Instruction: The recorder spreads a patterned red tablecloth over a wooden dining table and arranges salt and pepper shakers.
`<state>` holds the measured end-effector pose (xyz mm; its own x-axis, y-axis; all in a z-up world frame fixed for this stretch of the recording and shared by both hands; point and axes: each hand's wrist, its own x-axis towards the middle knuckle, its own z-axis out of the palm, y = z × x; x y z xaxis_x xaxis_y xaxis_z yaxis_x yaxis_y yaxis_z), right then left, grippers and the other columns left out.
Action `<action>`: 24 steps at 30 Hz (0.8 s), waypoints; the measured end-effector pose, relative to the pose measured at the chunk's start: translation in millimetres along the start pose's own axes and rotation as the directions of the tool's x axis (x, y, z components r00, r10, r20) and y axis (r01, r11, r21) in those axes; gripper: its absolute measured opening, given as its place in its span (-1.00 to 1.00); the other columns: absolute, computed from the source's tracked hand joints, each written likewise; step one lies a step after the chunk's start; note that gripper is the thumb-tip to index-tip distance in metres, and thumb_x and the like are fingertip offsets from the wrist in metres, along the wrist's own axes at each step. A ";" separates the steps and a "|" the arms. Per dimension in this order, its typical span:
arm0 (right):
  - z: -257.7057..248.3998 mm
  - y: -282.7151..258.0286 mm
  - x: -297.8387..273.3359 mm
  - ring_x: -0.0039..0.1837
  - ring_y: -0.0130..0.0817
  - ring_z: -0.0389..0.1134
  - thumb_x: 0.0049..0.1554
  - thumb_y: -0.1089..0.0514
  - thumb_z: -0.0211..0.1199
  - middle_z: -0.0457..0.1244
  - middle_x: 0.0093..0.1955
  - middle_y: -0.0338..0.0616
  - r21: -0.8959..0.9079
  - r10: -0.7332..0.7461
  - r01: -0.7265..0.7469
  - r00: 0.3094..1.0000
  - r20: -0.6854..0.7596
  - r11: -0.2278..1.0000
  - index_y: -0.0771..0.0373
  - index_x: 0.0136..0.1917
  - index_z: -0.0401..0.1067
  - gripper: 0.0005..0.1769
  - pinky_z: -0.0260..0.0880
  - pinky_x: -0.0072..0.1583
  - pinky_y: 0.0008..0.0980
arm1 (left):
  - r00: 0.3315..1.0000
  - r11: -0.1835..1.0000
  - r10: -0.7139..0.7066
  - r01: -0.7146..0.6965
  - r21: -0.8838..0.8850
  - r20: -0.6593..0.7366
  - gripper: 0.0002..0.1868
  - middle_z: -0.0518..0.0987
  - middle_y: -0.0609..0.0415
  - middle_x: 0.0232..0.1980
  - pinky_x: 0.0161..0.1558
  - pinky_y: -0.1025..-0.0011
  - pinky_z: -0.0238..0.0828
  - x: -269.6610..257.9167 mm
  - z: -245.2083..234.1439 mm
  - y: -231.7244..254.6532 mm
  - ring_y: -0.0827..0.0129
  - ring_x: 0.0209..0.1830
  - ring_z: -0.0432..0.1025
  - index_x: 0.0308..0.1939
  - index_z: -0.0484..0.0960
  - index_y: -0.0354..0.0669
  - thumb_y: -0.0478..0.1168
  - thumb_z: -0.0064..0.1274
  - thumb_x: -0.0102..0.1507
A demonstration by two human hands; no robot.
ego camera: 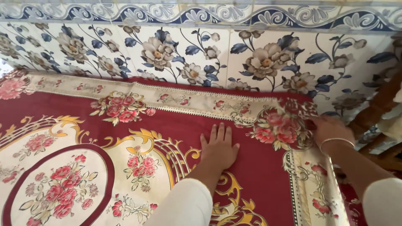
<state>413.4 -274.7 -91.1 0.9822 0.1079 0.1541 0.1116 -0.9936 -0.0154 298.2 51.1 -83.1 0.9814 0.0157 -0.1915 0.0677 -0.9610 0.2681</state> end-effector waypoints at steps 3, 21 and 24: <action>-37.6 -38.9 -8.9 0.42 -0.07 0.25 0.15 0.10 0.13 0.22 0.44 -0.06 -0.175 0.243 -0.224 0.966 0.092 0.959 0.05 0.33 0.45 -0.54 0.32 0.30 0.01 | 1.000 1.000 -0.006 0.006 -0.012 0.012 -0.28 -0.01 0.04 0.66 0.55 -0.23 -0.24 2.5 -22.7 3.8 0.16 0.68 -0.17 0.55 0.11 -0.05 0.17 -0.23 0.38; 22.6 -94.6 16.4 0.72 -0.22 -0.35 0.15 -0.58 -0.23 -0.34 0.73 -0.46 -0.025 -0.003 0.011 0.960 0.282 1.000 -0.46 0.62 -0.15 -0.18 -0.29 0.54 0.27 | 0.989 0.992 -0.126 0.127 0.005 -0.074 -0.19 -0.26 0.08 0.70 0.37 -0.62 -0.54 46.2 -15.9 -14.5 0.02 0.69 -0.44 0.59 -0.02 0.32 0.39 -0.33 0.31; 11.1 -100.6 16.5 0.71 -0.22 -0.31 0.14 -0.56 -0.18 -0.32 0.73 -0.46 -0.017 0.009 -0.004 0.958 0.287 1.000 -0.49 0.61 -0.13 -0.18 -0.28 0.56 0.26 | 0.991 0.992 -0.123 0.124 0.017 -0.047 -0.20 -0.20 0.05 0.70 0.38 -0.60 -0.46 37.8 -35.9 -3.1 0.00 0.69 -0.38 0.59 0.02 0.28 0.36 -0.26 0.32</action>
<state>420.1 -172.6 -98.0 0.9851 0.1041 -0.1366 0.1051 -0.9945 0.0004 341.6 64.5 -57.3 0.9730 0.1468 -0.1780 0.1857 -0.9562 0.2265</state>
